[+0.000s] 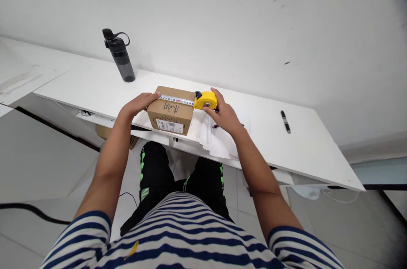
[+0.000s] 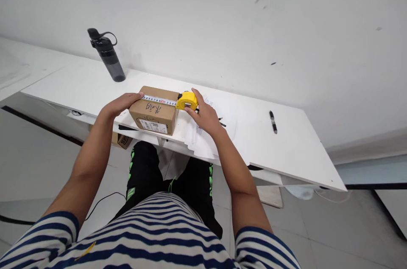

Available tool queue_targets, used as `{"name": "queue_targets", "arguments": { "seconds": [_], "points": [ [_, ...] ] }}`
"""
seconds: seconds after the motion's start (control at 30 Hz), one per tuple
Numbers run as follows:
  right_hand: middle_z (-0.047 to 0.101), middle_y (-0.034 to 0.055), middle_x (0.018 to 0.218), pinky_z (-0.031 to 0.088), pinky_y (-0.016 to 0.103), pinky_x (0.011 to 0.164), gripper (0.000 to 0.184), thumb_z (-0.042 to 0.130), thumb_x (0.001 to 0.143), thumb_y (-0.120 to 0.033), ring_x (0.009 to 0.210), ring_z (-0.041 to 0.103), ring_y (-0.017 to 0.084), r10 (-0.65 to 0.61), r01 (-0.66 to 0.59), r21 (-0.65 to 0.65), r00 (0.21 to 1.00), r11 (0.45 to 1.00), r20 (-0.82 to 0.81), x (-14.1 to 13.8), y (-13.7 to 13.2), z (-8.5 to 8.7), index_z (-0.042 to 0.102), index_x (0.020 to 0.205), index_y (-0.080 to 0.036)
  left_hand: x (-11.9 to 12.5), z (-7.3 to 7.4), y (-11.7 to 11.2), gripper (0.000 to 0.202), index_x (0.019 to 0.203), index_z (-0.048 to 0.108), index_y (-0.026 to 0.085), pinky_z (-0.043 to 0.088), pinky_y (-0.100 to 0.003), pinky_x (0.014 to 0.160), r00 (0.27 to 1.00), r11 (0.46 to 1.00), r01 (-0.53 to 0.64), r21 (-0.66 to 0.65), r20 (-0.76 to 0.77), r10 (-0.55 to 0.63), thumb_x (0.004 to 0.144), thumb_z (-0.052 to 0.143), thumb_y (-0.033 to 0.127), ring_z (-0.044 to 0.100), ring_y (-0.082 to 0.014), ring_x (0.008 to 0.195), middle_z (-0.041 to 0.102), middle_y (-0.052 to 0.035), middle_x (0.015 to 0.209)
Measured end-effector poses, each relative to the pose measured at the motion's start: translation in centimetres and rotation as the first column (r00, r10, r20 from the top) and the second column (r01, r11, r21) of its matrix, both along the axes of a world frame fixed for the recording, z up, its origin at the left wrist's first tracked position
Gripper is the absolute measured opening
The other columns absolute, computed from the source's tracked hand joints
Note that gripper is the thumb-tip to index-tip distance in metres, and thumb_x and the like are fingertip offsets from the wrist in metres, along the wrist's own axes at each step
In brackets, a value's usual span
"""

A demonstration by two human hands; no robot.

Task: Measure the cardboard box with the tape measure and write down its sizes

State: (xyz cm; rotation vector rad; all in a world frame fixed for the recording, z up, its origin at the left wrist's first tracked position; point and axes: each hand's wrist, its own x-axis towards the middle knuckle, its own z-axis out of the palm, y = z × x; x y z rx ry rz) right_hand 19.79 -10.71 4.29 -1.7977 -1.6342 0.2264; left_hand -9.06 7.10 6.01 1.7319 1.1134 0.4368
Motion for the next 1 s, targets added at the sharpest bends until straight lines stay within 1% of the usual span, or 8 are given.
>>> {"name": "queue_targets", "arguments": {
  "seconds": [0.17, 0.27, 0.47, 0.57, 0.67, 0.8, 0.9, 1.0],
  "points": [
    [0.072, 0.0031, 0.102, 0.048, 0.036, 0.07, 0.061, 0.058, 0.09, -0.05, 0.068, 0.061, 0.02, -0.02, 0.019, 0.033, 0.999, 0.999, 0.036, 1.2, 0.8, -0.1, 0.043, 0.145, -0.029, -1.3, 0.1, -0.2, 0.044, 0.063, 0.06, 0.02, 0.035, -0.029, 0.058, 0.998, 0.998, 0.044, 0.035, 0.046, -0.045, 0.081, 0.066, 0.059, 0.044, -0.014, 0.057, 0.053, -0.003, 0.061],
    [0.073, 0.0041, 0.1, 0.049, 0.036, 0.07, 0.06, 0.065, 0.084, -0.056, 0.071, 0.063, 0.021, -0.059, 0.051, 0.098, 0.995, 0.994, 0.076, 1.1, 0.4, 0.5, 0.051, 0.134, -0.026, -1.4, 1.0, 0.8, 0.044, 0.059, 0.049, 0.02, 0.034, -0.029, 0.06, 0.993, 0.998, 0.035, 0.046, 0.109, -0.04, 0.083, 0.066, 0.053, 0.036, -0.0114, 0.055, 0.04, 0.0011, 0.059],
    [0.07, 0.0048, 0.074, 0.047, 0.034, 0.06, 0.077, 0.061, 0.083, -0.067, 0.061, 0.06, 0.021, -0.082, 0.068, 0.18, 0.994, 0.981, 0.073, -7.0, -5.2, 1.1, 0.05, 0.144, -0.022, 4.1, 4.7, 4.6, 0.033, 0.061, 0.041, 0.022, 0.03, -0.031, 0.062, 0.957, 0.987, 0.117, 0.107, 0.255, -0.141, 0.089, 0.055, 0.032, 0.03, -0.0093, 0.055, 0.03, 0.0027, 0.062],
    [0.072, 0.0054, 0.072, 0.047, 0.033, 0.061, 0.062, 0.056, 0.089, -0.062, 0.061, 0.062, 0.021, -0.078, 0.047, 0.235, 0.99, 0.971, 0.121, -12.2, -7.1, 0.3, 0.056, 0.141, -0.027, 7.8, 5.2, 5.4, 0.035, 0.061, 0.043, 0.021, 0.033, -0.033, 0.065, 0.968, 0.971, 0.183, 0.153, 0.147, -0.205, 0.088, 0.057, 0.037, 0.035, -0.0102, 0.056, 0.035, 0.0013, 0.062],
    [0.075, 0.0074, 0.08, 0.047, 0.032, 0.061, 0.063, 0.054, 0.09, -0.064, 0.064, 0.066, 0.023, -0.063, 0.039, 0.203, 0.991, 0.978, 0.116, -14.9, -6.6, -0.6, 0.056, 0.142, -0.029, 9.6, 4.3, 5.5, 0.042, 0.058, 0.048, 0.021, 0.036, -0.035, 0.065, 0.972, 0.95, 0.227, 0.214, -0.117, -0.206, 0.082, 0.064, 0.052, 0.041, -0.0141, 0.057, 0.044, -0.0019, 0.06],
    [0.074, 0.0063, 0.072, 0.044, 0.029, 0.059, 0.072, 0.058, 0.087, -0.069, 0.06, 0.065, 0.021, -0.118, 0.092, 0.228, 0.988, 0.969, 0.101, -14.9, -3.9, -1.4, 0.053, 0.144, -0.026, 9.6, 3.6, 5.2, 0.046, 0.074, 0.062, 0.022, 0.042, -0.038, 0.07, 0.9, 0.915, 0.29, 0.282, -0.406, -0.16, 0.074, 0.065, 0.068, 0.057, -0.0238, 0.07, 0.062, -0.0075, 0.075],
    [0.073, 0.0049, 0.07, 0.042, 0.027, 0.058, 0.075, 0.058, 0.086, -0.07, 0.059, 0.065, 0.02, -0.128, 0.11, 0.232, 0.99, 0.966, 0.064, -14.3, -2.2, -1.5, 0.049, 0.146, -0.025, 9.2, 3.7, 4.3, 0.046, 0.084, 0.063, 0.022, 0.042, -0.038, 0.078, 0.868, 0.834, 0.336, 0.436, -0.487, -0.095, 0.076, 0.065, 0.067, 0.061, -0.028, 0.083, 0.065, -0.0082, 0.085],
    [0.073, 0.0058, 0.071, 0.043, 0.028, 0.059, 0.076, 0.059, 0.085, -0.071, 0.061, 0.066, 0.022, -0.122, 0.115, 0.194, 0.992, 0.974, 0.023, -14.1, -1.7, -1.3, 0.05, 0.143, -0.023, 8.8, 3.7, 2.7, 0.04, 0.077, 0.059, 0.021, 0.041, -0.037, 0.08, 0.865, 0.745, 0.378, 0.55, -0.497, -0.071, 0.082, 0.061, 0.06, 0.059, -0.0275, 0.085, 0.061, -0.0087, 0.085]
  ]
}}
